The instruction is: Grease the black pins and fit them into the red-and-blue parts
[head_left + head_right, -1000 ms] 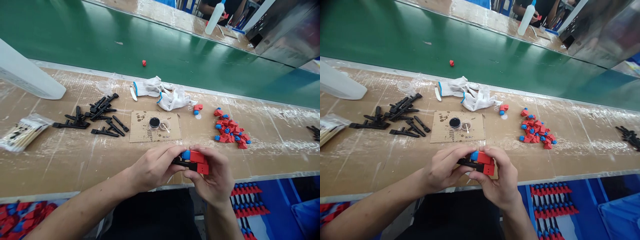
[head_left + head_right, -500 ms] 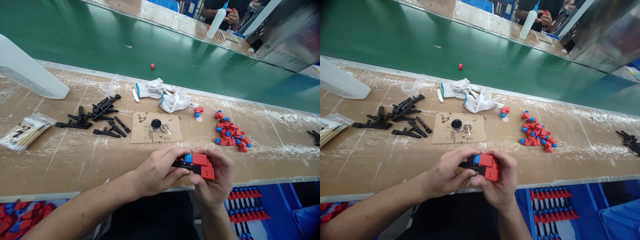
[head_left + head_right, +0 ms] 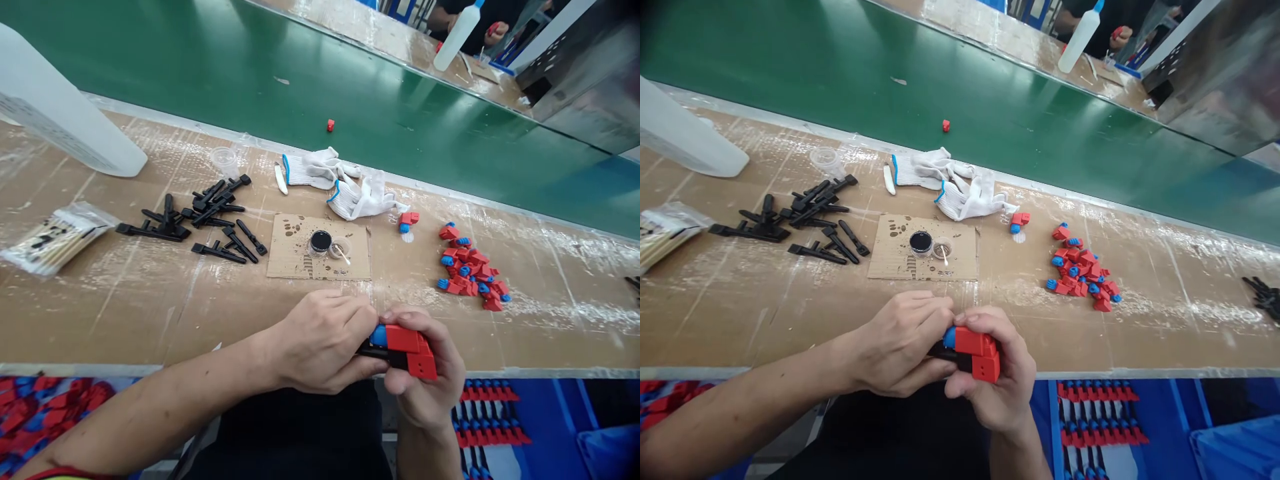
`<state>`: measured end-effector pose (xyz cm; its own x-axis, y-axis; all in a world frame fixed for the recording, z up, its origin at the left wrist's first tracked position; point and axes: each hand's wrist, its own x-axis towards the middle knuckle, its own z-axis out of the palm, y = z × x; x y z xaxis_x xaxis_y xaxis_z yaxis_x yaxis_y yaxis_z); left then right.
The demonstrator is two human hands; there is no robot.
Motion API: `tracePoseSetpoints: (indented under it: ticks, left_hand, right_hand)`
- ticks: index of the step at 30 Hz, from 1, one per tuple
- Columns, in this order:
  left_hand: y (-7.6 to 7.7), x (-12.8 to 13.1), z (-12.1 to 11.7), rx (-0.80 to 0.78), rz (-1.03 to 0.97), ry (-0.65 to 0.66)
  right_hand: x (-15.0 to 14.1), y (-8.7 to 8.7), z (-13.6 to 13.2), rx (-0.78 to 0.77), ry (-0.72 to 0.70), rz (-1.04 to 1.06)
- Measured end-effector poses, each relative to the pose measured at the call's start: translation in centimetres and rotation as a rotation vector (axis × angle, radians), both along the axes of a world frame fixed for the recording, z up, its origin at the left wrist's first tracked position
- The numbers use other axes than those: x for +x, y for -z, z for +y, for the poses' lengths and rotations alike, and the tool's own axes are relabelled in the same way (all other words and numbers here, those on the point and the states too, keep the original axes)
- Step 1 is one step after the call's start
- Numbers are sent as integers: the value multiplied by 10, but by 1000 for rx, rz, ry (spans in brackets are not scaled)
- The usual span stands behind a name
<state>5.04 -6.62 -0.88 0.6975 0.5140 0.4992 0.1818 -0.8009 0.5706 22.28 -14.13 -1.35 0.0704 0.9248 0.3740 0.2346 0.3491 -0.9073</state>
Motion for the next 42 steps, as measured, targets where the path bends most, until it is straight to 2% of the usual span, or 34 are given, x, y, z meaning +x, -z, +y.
tracePoseSetpoints:
  ticks: [5,14,18,22,25,30,33,38,42]
  left_hand:
    - [3,3,-2,-128,-16,29]
    - [7,4,-3,-149,14,37]
    - [6,4,-1,-107,-2,6]
    - [3,4,1,-33,-54,-27]
    - [2,3,0,27,-19,-38]
    - [2,1,-1,40,-5,-29]
    - [3,1,-3,-9,-15,0]
    - [8,3,-7,-190,-41,46]
    - [6,3,-6,-309,75,38]
  right_hand:
    - [-6,2,-3,-39,95,26]
    - [-7,3,-5,-58,126,46]
    - [0,4,1,-45,95,50]
    - [7,-2,-1,-20,116,-84]
    - [7,-4,-6,-46,108,-175]
    - [0,-5,-10,-29,115,-175]
    - [-4,-8,-10,-42,130,-154]
    - [-6,-7,-8,-112,97,-20]
    - [1,-1,1,-168,95,13]
